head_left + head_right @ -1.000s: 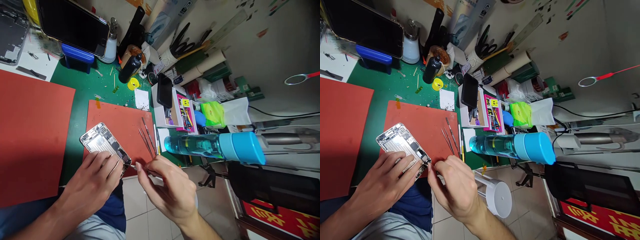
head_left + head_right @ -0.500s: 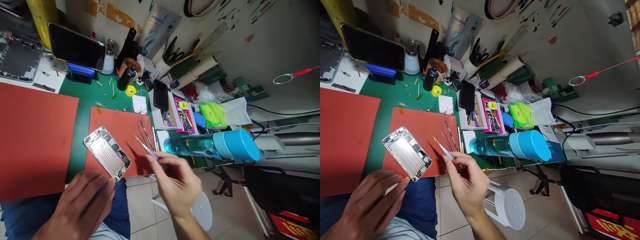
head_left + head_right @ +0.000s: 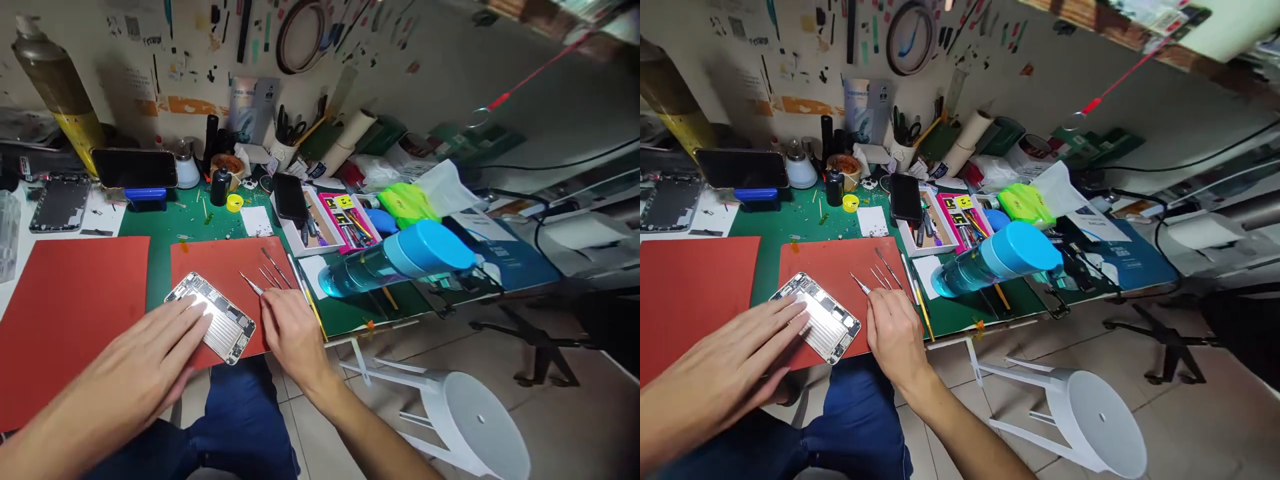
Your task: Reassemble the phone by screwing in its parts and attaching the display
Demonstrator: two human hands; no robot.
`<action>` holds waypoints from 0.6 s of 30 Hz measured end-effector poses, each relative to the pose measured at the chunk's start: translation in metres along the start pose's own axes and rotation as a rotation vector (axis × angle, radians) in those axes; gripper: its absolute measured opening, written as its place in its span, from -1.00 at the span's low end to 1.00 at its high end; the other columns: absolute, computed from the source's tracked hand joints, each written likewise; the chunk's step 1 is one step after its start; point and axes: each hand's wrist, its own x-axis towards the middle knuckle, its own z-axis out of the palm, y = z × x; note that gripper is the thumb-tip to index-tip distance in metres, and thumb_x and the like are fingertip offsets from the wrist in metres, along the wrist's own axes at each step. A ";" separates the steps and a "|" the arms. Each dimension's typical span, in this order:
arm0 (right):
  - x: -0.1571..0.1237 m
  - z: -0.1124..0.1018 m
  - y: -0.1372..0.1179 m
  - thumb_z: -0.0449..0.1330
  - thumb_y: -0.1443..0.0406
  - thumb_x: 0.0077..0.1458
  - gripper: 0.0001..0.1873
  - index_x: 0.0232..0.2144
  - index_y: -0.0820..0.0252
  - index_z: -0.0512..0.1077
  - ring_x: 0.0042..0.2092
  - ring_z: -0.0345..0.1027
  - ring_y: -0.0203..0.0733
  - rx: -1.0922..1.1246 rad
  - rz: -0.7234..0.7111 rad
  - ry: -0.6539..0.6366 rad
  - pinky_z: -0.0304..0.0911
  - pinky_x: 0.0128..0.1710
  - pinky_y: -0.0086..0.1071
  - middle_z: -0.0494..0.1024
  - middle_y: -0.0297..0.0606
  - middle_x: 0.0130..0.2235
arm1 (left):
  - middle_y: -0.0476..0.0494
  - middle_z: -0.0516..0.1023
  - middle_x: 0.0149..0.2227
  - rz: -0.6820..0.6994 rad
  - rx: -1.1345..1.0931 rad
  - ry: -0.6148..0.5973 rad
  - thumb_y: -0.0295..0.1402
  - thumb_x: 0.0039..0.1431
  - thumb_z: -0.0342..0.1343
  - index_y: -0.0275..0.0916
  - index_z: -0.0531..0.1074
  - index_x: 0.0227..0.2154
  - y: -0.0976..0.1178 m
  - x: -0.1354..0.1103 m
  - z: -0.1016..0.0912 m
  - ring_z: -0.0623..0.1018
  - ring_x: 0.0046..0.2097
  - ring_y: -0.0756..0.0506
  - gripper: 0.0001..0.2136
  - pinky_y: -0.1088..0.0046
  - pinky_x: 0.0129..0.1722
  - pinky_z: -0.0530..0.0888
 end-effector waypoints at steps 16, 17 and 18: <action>0.049 -0.052 0.016 0.08 0.38 0.45 -0.76 -0.16 0.30 0.56 -0.20 0.58 -0.02 -0.012 0.188 -0.444 0.25 -0.26 -0.31 0.66 -0.05 -0.22 | -0.42 0.50 0.19 0.219 0.048 -0.603 -0.43 0.08 0.19 -0.45 0.30 0.37 -0.029 0.101 -0.017 0.48 0.24 -0.36 -0.27 0.02 0.43 0.31; 0.046 -0.058 0.016 0.09 0.37 0.44 -0.77 -0.09 0.28 0.56 -0.23 0.57 -0.07 0.050 0.187 -0.435 0.27 -0.27 -0.32 0.66 -0.12 -0.24 | -0.42 0.50 0.17 0.213 0.044 -0.606 -0.42 0.08 0.20 -0.46 0.30 0.36 -0.030 0.101 -0.017 0.48 0.22 -0.37 -0.28 0.02 0.41 0.33; 0.042 -0.063 0.017 0.11 0.36 0.41 -0.75 0.03 0.25 0.54 -0.28 0.55 -0.13 0.147 0.189 -0.412 0.29 -0.27 -0.35 0.65 -0.21 -0.27 | -0.41 0.50 0.15 0.196 0.039 -0.610 -0.42 0.08 0.21 -0.46 0.31 0.34 -0.031 0.101 -0.018 0.49 0.20 -0.37 -0.29 0.02 0.38 0.35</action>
